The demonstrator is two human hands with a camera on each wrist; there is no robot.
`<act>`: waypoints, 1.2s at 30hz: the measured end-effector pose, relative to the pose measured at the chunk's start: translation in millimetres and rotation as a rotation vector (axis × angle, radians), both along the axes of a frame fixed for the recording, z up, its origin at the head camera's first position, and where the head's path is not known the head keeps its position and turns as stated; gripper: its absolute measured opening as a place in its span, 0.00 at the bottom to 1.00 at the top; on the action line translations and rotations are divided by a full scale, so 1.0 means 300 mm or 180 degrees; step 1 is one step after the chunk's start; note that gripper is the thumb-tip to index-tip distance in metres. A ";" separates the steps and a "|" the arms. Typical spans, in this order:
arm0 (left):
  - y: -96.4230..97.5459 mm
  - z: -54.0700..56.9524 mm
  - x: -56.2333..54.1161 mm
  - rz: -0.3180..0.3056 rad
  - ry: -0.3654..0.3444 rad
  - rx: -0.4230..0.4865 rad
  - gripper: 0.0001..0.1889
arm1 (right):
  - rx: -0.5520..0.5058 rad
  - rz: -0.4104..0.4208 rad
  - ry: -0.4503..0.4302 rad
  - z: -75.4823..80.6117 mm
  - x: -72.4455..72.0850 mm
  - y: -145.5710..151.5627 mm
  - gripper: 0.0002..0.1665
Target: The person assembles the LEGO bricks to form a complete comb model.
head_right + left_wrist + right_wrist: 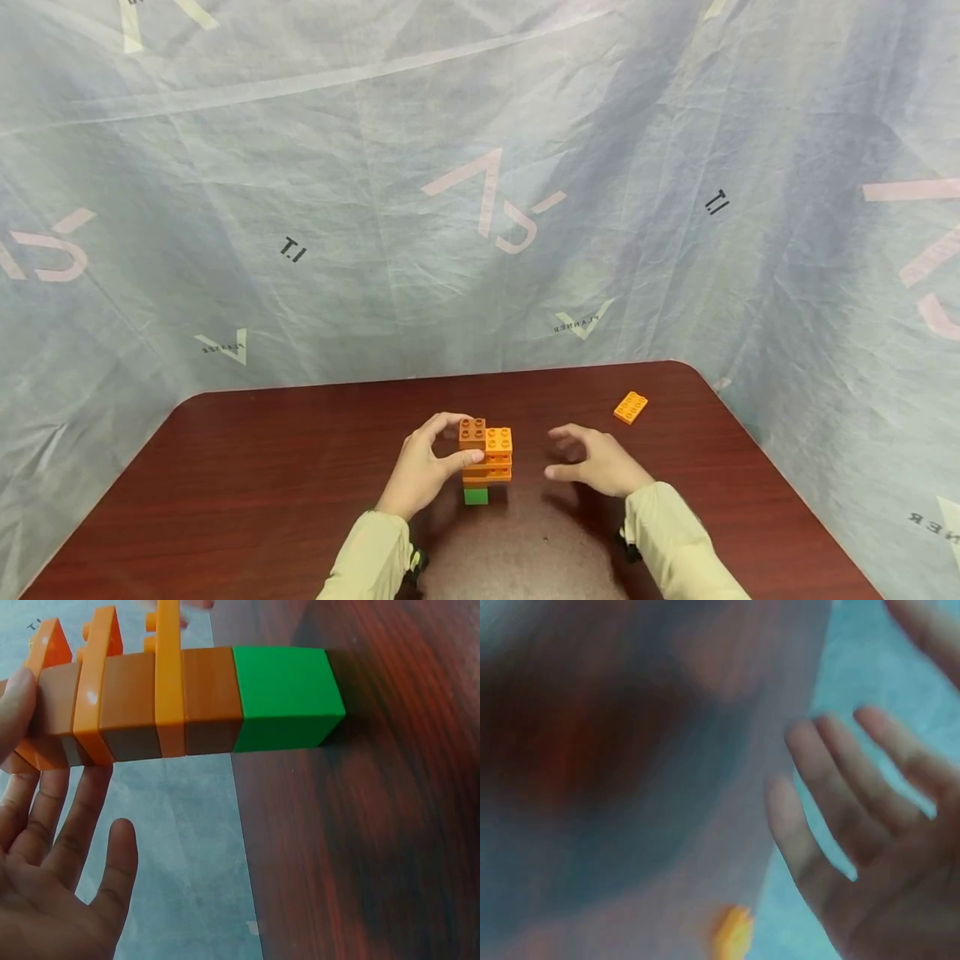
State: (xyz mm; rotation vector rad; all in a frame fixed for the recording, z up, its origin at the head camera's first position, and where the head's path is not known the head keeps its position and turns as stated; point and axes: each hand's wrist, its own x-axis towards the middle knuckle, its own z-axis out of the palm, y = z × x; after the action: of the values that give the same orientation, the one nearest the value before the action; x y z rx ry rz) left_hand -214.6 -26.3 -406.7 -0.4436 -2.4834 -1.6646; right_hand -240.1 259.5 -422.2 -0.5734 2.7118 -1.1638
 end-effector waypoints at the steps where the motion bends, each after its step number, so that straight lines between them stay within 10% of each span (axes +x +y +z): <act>1: -0.001 0.000 -0.001 0.0004 0.0000 -0.0004 0.22 | 0.0044 -0.0167 0.0033 -0.007 -0.001 0.019 0.35; 9: 0.003 -0.003 -0.005 -0.0033 -0.0047 0.0061 0.22 | 0.0616 -0.1566 0.0255 -0.035 -0.034 0.136 0.34; 17: -0.008 -0.005 0.010 0.0021 -0.0073 0.0029 0.22 | 0.1174 -0.2142 0.0087 -0.073 -0.132 0.174 0.44; 26: -0.010 -0.014 0.010 0.0058 -0.0100 -0.0016 0.22 | 0.1543 -0.2322 0.0076 -0.106 -0.209 0.176 0.52; 36: 0.000 -0.016 0.002 0.0075 -0.0021 -0.0069 0.21 | 0.1524 -0.2065 -0.0226 -0.079 -0.238 0.204 0.33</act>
State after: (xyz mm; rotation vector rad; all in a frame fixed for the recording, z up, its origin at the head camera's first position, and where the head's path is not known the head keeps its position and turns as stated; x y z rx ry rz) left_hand -213.9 -26.4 -411.6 -0.4103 -2.5036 -1.6345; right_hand -311.5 320.6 -445.8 0.4298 3.0326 -0.5395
